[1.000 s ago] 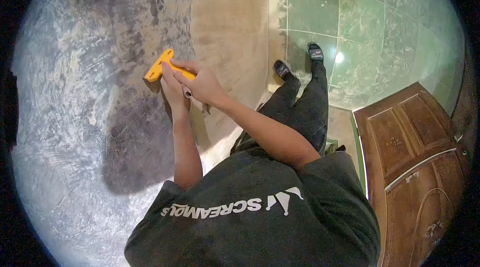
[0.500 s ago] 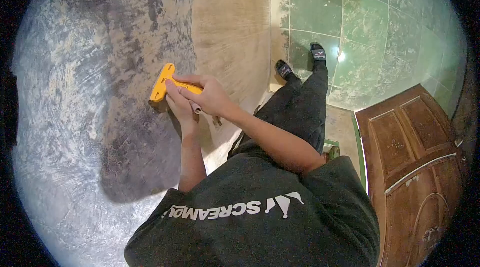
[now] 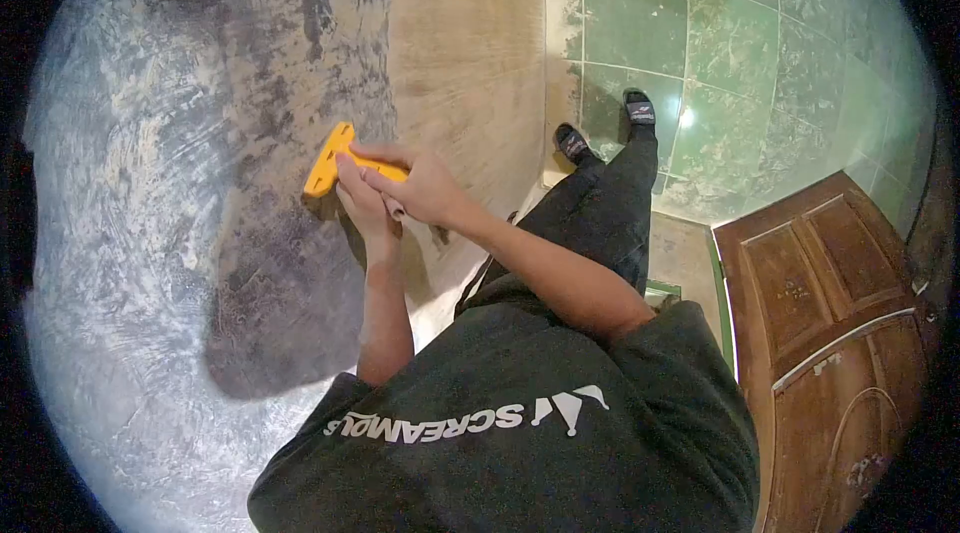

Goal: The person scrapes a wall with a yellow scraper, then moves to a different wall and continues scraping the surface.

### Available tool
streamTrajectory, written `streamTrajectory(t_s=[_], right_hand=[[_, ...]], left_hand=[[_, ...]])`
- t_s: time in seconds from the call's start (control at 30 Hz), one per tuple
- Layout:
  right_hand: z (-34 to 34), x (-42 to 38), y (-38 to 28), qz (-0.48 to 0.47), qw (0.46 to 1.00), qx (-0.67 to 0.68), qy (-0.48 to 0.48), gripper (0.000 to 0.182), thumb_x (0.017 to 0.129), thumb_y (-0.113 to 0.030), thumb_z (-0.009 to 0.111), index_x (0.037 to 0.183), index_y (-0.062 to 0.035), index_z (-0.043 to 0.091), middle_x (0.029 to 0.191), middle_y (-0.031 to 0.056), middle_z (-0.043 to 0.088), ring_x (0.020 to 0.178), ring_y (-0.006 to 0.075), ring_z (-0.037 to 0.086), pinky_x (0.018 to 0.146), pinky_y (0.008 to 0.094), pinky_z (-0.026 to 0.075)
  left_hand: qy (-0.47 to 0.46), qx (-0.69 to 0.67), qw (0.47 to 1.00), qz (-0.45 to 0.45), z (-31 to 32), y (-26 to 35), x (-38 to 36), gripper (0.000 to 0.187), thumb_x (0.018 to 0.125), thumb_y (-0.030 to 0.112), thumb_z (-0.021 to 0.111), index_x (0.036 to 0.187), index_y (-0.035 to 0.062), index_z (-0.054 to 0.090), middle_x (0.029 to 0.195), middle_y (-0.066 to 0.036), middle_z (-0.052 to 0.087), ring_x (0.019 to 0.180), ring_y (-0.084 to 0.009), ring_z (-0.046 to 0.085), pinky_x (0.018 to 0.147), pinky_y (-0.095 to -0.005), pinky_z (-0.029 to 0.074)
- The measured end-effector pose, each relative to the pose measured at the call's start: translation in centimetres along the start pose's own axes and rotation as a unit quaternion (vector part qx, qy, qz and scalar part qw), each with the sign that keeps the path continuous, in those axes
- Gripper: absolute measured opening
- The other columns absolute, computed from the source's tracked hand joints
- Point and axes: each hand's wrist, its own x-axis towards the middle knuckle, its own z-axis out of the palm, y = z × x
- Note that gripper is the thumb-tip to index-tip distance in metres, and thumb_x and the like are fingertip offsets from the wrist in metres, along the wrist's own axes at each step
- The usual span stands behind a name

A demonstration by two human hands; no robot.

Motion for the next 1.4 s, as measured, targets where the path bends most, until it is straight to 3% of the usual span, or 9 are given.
streamTrajectory(t_s=[0.2, 0.3, 0.5, 0.57, 0.7, 0.77, 0.87, 1.0, 1.4], right_hand=[[0.5, 0.6, 0.5, -0.044, 0.995, -0.077, 0.038, 0.038, 0.095, -0.022, 0.062, 0.129, -0.0058, 0.062, 0.119, 0.0102, 0.067, 0.105, 0.0115, 0.06, 0.092, 0.0278, 0.047], [-0.1, 0.8, -0.1, -0.044, 0.997, -0.055, 0.036, 0.041, 0.093, -0.028, 0.064, 0.126, -0.0044, 0.063, 0.122, 0.0146, 0.067, 0.108, 0.0187, 0.064, 0.093, 0.0296, 0.048], [0.2, -0.2, -1.0, 0.062, 0.997, -0.04, 0.036, 0.036, 0.094, -0.022, 0.063, 0.126, -0.0043, 0.064, 0.116, 0.0114, 0.068, 0.103, 0.0137, 0.063, 0.091, 0.0284, 0.048], [0.3, 0.0, -0.6, -0.053, 0.996, -0.065, 0.038, 0.036, 0.094, -0.022, 0.063, 0.125, -0.0043, 0.064, 0.114, 0.0117, 0.069, 0.099, 0.0118, 0.063, 0.089, 0.0282, 0.049], [0.1, 0.7, -0.6, -0.054, 0.994, -0.075, 0.051, 0.036, 0.094, -0.022, 0.063, 0.126, -0.0045, 0.064, 0.113, 0.0116, 0.069, 0.099, 0.0119, 0.063, 0.088, 0.0284, 0.049], [-0.2, 0.4, -1.5, 0.064, 0.996, -0.053, 0.02, 0.037, 0.094, -0.023, 0.063, 0.126, -0.0047, 0.064, 0.113, 0.0115, 0.069, 0.099, 0.0132, 0.063, 0.088, 0.028, 0.049], [0.8, 0.2, 1.2, -0.07, 0.996, -0.047, 0.04, 0.037, 0.094, -0.023, 0.063, 0.127, -0.0053, 0.064, 0.112, 0.0107, 0.069, 0.096, 0.0126, 0.063, 0.085, 0.0271, 0.049], [0.4, 0.0, -0.3, -0.021, 0.998, -0.044, 0.027, 0.038, 0.094, -0.024, 0.063, 0.128, -0.0051, 0.063, 0.113, 0.0107, 0.069, 0.095, 0.0113, 0.062, 0.083, 0.0265, 0.05], [1.5, 0.2, -0.1, -0.06, 0.996, -0.049, 0.051, 0.037, 0.091, -0.024, 0.066, 0.121, -0.0018, 0.065, 0.116, 0.0151, 0.069, 0.105, 0.0189, 0.065, 0.092, 0.0307, 0.049]], left_hand=[[0.022, 0.052, 0.998, 0.008, 0.2, 0.8, 0.9, 0.047, 0.101, 0.043, 0.041, 0.077, 0.0049, 0.054, 0.068, 0.0, 0.053, 0.06, -0.0115, 0.051, 0.053, -0.0274, 0.04], [0.015, 0.02, 1.0, 0.006, 0.6, 1.3, -0.3, 0.047, 0.101, 0.043, 0.042, 0.076, 0.0053, 0.054, 0.069, 0.0, 0.054, 0.061, -0.0107, 0.052, 0.053, -0.0276, 0.041], [0.03, 0.006, 0.999, -0.01, 0.5, 0.9, 0.0, 0.049, 0.102, 0.044, 0.04, 0.07, 0.0078, 0.051, 0.064, -0.001, 0.053, 0.055, -0.0117, 0.053, 0.05, -0.0269, 0.04], [0.038, 0.0, 0.999, 0.013, 1.4, 1.5, -0.1, 0.051, 0.101, 0.045, 0.039, 0.069, 0.008, 0.05, 0.062, -0.001, 0.053, 0.052, -0.011, 0.052, 0.047, -0.0256, 0.038], [0.044, -0.005, 0.999, 0.014, 2.2, 2.1, 1.3, 0.047, 0.102, 0.042, 0.039, 0.074, 0.0068, 0.052, 0.064, -0.001, 0.054, 0.055, -0.0108, 0.054, 0.048, -0.0251, 0.04], [0.022, -0.005, 1.0, -0.003, 0.9, 1.8, -0.7, 0.046, 0.102, 0.041, 0.039, 0.075, 0.0064, 0.053, 0.066, -0.002, 0.055, 0.056, -0.0107, 0.054, 0.049, -0.0252, 0.04], [0.055, -0.045, 0.997, 0.012, 1.6, 2.0, -0.4, 0.045, 0.101, 0.041, 0.039, 0.075, 0.0066, 0.053, 0.067, -0.003, 0.056, 0.06, -0.0108, 0.056, 0.051, -0.0254, 0.041], [0.039, 0.025, 0.999, 0.01, 0.5, 1.3, -0.3, 0.044, 0.102, 0.042, 0.039, 0.084, 0.0045, 0.055, 0.072, -0.005, 0.058, 0.063, -0.0129, 0.057, 0.053, -0.0264, 0.043], [0.015, 0.003, 1.0, -0.01, 0.6, 2.4, 0.4, 0.047, 0.102, 0.042, 0.04, 0.07, 0.009, 0.05, 0.065, 0.001, 0.052, 0.058, -0.0099, 0.052, 0.05, -0.0268, 0.039]])
